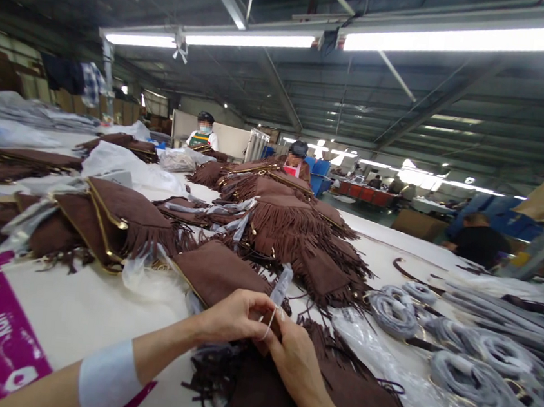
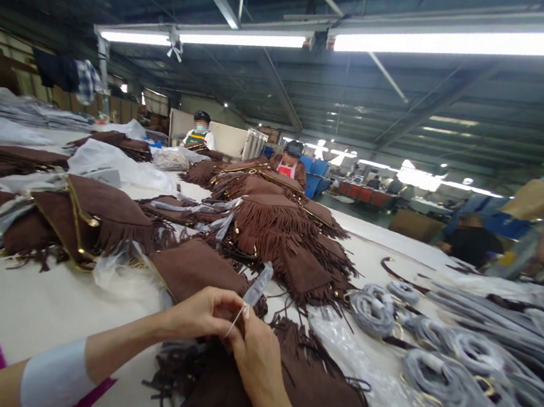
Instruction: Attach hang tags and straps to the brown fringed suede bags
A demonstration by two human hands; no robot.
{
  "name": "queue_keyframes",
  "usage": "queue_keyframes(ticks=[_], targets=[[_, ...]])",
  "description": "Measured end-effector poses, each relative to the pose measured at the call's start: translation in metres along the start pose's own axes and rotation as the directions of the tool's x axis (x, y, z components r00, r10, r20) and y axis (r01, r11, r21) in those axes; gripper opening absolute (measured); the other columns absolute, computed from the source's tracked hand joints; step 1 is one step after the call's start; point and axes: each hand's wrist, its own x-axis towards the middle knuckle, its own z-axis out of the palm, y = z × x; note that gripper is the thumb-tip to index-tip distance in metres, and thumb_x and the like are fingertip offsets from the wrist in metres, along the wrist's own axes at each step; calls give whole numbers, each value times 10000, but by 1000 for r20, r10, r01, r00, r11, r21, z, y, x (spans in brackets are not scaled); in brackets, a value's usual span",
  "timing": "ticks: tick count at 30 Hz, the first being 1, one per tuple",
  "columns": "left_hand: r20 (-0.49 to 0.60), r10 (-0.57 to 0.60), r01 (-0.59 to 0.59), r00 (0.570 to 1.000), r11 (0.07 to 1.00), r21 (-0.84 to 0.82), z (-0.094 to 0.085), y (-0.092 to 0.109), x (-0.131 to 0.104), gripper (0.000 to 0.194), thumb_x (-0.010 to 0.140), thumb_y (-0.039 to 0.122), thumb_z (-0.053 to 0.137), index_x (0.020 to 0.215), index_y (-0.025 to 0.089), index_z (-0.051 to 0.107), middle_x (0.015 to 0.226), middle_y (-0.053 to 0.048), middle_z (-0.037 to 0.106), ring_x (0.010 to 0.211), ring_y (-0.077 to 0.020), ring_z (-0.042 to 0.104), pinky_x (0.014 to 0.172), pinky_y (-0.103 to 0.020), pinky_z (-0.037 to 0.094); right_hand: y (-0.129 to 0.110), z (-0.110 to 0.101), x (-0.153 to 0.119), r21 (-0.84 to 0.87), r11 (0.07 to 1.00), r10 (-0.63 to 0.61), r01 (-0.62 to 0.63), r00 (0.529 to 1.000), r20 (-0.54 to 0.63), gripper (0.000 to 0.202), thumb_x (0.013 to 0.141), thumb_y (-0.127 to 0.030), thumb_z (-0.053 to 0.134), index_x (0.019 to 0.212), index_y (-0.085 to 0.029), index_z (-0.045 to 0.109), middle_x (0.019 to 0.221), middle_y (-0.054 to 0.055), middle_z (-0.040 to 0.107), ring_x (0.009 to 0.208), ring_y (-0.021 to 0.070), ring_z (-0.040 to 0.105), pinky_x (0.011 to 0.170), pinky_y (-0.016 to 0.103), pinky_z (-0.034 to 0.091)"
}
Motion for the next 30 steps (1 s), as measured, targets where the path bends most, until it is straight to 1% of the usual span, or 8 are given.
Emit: queue_keyframes(ticks=[5, 8, 11, 14, 17, 21, 27, 30], targets=[[79, -38, 27, 996, 990, 138, -7, 4, -2, 425, 596, 150, 743, 1015, 120, 681, 860, -35, 699, 730, -145, 615, 650, -219, 484, -7, 2, -2, 219, 973, 72, -72, 997, 7, 396, 939, -473, 382, 869, -213, 672, 765, 54, 725, 675, 211, 653, 609, 278, 442], [-11, -26, 28, 1000, 969, 244, -4, 3, -2, 323, 600, 139, 721, 921, 127, 687, 784, -7, 684, 680, -131, 604, 578, -192, 455, -6, 4, -3, 280, 948, 161, -150, 987, -16, 525, 905, -628, 362, 711, -223, 635, 534, 12, 623, 483, 177, 578, 472, 261, 398], [-85, -164, 172, 983, 980, 102, -2, -2, -1, 202, 662, 216, 681, 840, 123, 662, 725, -16, 682, 646, -142, 632, 564, -213, 481, 0, 8, -2, 390, 875, 327, -287, 944, -38, 590, 862, -722, 312, 679, -225, 571, 415, -16, 530, 347, 161, 511, 383, 257, 387], [-109, -285, 271, 952, 954, -128, -10, -10, 4, 295, 624, 305, 753, 815, 123, 621, 699, -52, 699, 638, -173, 674, 543, -223, 502, 9, 12, 2, 473, 807, 411, -353, 911, -22, 592, 864, -713, 259, 789, -207, 555, 494, 3, 586, 376, 175, 565, 384, 267, 443], [-310, -268, 166, 912, 934, -316, -28, -15, 11, 348, 583, 313, 814, 749, 120, 577, 524, -16, 616, 421, -129, 578, 371, -155, 367, 15, 11, 5, 439, 836, 379, -329, 925, -26, 516, 877, -637, 276, 846, -207, 559, 606, 8, 611, 429, 166, 582, 387, 255, 427], [-534, -175, -47, 827, 926, -376, -63, -10, 16, 274, 714, 263, 754, 737, 143, 508, 500, 67, 496, 337, -26, 398, 326, -110, 202, 16, 4, 4, 319, 925, 224, -208, 974, -15, 355, 820, -533, 478, 645, -232, 547, 484, -47, 496, 450, 145, 503, 477, 249, 360], [-719, -53, -243, 693, 922, -303, -96, 14, 16, 197, 786, 204, 673, 783, 151, 483, 647, 29, 552, 456, -46, 505, 384, -122, 296, 15, 2, 3, 242, 964, 114, -109, 993, -6, 266, 830, -452, 467, 685, -246, 555, 563, -32, 526, 526, 175, 523, 567, 282, 363], [-672, 115, -260, 732, 958, -120, -95, 25, 6, 361, 717, 208, 717, 1031, 163, 545, 998, -62, 640, 672, -110, 637, 518, -177, 447, 21, 7, 3, 208, 974, 99, -93, 995, -21, 251, 816, -444, 466, 678, -250, 547, 605, -12, 573, 552, 190, 542, 566, 286, 377]])
